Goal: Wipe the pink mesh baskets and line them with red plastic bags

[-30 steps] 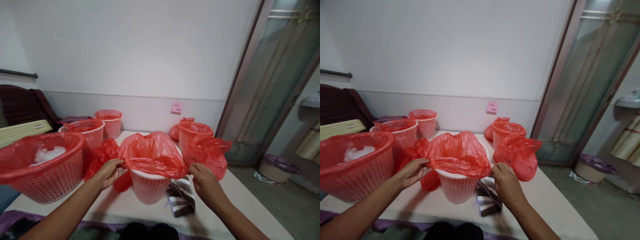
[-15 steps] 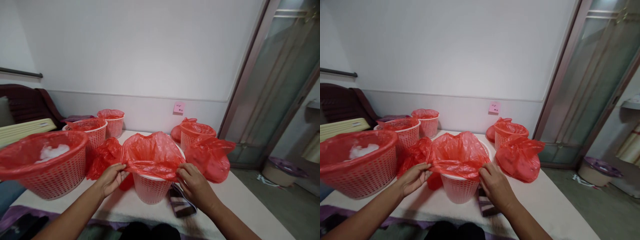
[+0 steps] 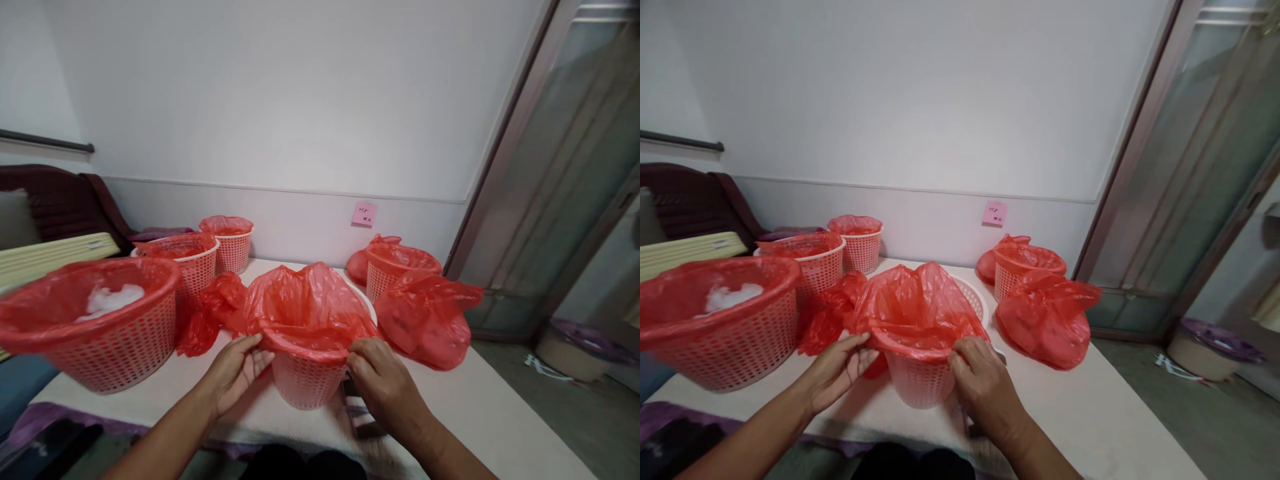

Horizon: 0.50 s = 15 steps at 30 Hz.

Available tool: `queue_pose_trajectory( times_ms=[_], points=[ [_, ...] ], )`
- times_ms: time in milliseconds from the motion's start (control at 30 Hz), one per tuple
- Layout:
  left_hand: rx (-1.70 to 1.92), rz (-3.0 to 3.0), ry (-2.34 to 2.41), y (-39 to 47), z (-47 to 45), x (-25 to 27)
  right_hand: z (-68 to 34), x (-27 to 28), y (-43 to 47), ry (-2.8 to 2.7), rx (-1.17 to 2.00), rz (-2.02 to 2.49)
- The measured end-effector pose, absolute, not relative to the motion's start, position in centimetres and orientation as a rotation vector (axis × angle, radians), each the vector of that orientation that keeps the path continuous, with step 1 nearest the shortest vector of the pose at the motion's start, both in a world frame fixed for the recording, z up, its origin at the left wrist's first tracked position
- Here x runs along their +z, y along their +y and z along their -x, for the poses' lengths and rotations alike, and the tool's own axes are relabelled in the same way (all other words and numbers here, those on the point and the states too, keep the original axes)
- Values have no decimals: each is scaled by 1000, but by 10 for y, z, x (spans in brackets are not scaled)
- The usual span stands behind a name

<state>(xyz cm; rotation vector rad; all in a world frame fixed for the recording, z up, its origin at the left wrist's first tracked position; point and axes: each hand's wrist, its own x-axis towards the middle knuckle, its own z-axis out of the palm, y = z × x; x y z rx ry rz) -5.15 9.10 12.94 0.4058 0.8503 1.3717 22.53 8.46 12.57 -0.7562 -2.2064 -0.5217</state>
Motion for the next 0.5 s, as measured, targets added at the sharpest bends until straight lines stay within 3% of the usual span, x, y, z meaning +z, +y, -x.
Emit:
queue_pose_trajectory(
  times_ms=[500],
  points=[
    [1409,-399,883,94,49,99,-239,112,83,-2115,-626,848]
  ],
)
